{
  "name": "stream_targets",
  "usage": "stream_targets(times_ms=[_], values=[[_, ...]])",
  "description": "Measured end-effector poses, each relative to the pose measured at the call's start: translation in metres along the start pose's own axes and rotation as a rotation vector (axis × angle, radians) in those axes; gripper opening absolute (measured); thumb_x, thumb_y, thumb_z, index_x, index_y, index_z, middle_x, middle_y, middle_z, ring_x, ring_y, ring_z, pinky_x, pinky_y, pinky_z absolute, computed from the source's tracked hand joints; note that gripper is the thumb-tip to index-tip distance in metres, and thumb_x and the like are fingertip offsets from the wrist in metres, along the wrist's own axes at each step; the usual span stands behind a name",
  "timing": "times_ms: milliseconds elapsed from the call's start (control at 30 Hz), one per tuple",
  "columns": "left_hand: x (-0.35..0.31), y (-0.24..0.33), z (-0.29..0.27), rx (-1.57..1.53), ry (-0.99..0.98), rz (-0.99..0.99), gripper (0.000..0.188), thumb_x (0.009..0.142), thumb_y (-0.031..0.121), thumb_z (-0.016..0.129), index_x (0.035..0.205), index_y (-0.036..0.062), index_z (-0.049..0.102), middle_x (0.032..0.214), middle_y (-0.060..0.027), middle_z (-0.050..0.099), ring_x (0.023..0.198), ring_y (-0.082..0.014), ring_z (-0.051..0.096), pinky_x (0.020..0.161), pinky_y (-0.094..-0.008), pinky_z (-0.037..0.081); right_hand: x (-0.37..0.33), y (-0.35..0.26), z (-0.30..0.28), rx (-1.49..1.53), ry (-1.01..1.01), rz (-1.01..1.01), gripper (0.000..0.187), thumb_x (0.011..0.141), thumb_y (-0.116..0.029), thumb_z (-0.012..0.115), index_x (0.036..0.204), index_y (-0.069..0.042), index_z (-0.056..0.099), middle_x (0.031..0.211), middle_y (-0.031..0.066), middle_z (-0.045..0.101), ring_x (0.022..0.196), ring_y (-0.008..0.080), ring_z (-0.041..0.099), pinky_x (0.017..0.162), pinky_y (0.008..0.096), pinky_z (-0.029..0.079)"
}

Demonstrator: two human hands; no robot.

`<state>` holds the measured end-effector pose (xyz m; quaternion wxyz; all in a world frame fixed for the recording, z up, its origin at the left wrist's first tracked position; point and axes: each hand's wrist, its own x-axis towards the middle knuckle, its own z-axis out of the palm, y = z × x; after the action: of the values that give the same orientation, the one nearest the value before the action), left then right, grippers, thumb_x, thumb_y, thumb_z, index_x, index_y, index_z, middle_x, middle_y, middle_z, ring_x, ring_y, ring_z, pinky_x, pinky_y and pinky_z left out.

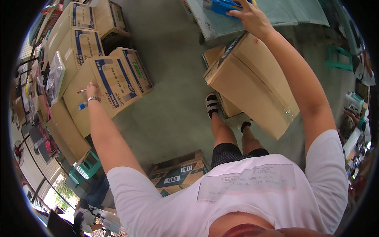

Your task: The person tapes a cardboard box shut using a tape dispenser, moves it onto a pallet, and then organizes a series of spiral notebooks by placing them into a stack one by one.

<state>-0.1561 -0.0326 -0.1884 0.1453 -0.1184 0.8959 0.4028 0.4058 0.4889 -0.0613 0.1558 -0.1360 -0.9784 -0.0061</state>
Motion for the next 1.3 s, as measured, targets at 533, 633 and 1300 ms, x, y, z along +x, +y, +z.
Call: stream_targets(times_ms=[533, 633, 1300], values=[[-0.526, 0.043, 0.131, -0.222, -0.677, 0.754, 0.007, 0.086, 0.005, 0.068, 0.089, 0.0042, 0.074, 0.107, -0.0082, 0.064, 0.099, -0.0185, 0.061, 0.088, -0.0297, 0.048, -0.060, -0.182, -0.030, 1.869, -0.428, 1.072, 0.035, 0.095, -0.026, 0.061, 0.122, -0.004, 0.059, 0.089, 0.0008, 0.059, 0.077, 0.0089, 0.056, 0.065, 0.0263, 0.049], [-0.554, 0.022, 0.154, -0.322, -0.847, 0.714, 0.012, 0.085, 0.001, 0.067, 0.095, 0.0024, 0.072, 0.112, -0.0081, 0.062, 0.101, -0.0184, 0.060, 0.088, -0.0294, 0.048, -0.074, -0.162, -0.021, 1.812, -0.416, 1.014, 0.029, 0.096, -0.029, 0.058, 0.103, -0.002, 0.064, 0.097, 0.0058, 0.065, 0.080, 0.0124, 0.062, 0.067, 0.0294, 0.050], [-0.483, 0.056, 0.250, -0.187, -1.088, 0.295, 0.049, 0.098, 0.038, 0.056, 0.125, -0.0028, 0.059, 0.123, -0.0126, 0.064, 0.115, -0.0217, 0.059, 0.099, -0.0314, 0.044, -0.341, 0.027, -0.086, -0.068, 0.030, 1.379, 0.062, 0.087, -0.048, 0.062, 0.135, -0.009, 0.051, 0.132, 0.0209, 0.053, 0.126, 0.0358, 0.046, 0.108, 0.0439, 0.034]])
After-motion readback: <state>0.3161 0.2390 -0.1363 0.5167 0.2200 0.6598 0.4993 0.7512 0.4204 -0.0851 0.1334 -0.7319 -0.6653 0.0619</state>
